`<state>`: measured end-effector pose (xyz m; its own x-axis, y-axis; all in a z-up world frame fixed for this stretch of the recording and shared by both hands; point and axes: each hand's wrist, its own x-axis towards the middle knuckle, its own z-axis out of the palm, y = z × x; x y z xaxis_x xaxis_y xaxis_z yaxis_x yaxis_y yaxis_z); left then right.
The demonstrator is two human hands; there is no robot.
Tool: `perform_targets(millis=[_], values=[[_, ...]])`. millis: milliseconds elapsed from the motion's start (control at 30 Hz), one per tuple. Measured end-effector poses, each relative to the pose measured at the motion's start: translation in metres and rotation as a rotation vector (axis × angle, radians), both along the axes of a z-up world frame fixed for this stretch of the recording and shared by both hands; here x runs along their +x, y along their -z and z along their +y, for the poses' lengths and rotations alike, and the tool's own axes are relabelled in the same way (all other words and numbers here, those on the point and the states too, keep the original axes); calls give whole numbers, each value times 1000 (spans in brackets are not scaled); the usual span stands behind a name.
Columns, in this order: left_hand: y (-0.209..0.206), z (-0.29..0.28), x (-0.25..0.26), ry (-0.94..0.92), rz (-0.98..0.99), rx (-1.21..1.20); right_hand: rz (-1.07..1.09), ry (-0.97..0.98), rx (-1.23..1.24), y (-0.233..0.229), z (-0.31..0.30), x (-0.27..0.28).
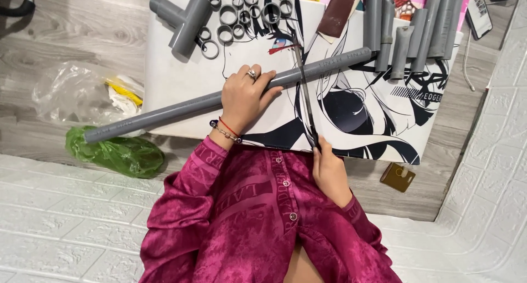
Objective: Cutting a PVC pipe using a handheld saw blade on a floor-level workspace.
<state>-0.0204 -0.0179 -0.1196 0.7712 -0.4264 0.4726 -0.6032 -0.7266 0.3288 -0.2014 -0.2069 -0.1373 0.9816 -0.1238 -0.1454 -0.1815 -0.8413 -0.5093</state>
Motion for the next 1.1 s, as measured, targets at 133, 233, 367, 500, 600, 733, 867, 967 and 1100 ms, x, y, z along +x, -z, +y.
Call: perform_targets(millis=[133,233,367,500,600,733,867,967,1100], values=[[4,2,-1,27,36,11,-7,16,59,-12,-2,1],[5,1,-3,4,61,-24,48,18,-1,9,-16,-33],[1,2,-2,36,61,-20,84,51,66,-2,-14,-27],[3,3,0,17,30,7,93,54,99,-6,-3,-16],[1,5,-2,-3,30,8,89,64,95,-3,-5,-20],[0,7,-3,-17,36,1,175,73,28,7,-15,-45],[1,9,-3,25,40,16,213,109,48,-6,-15,-37],[2,12,-5,34,27,10,208,115,71,-6,-5,-25],[1,18,0,13,43,-1,200,127,95,-8,9,-18]])
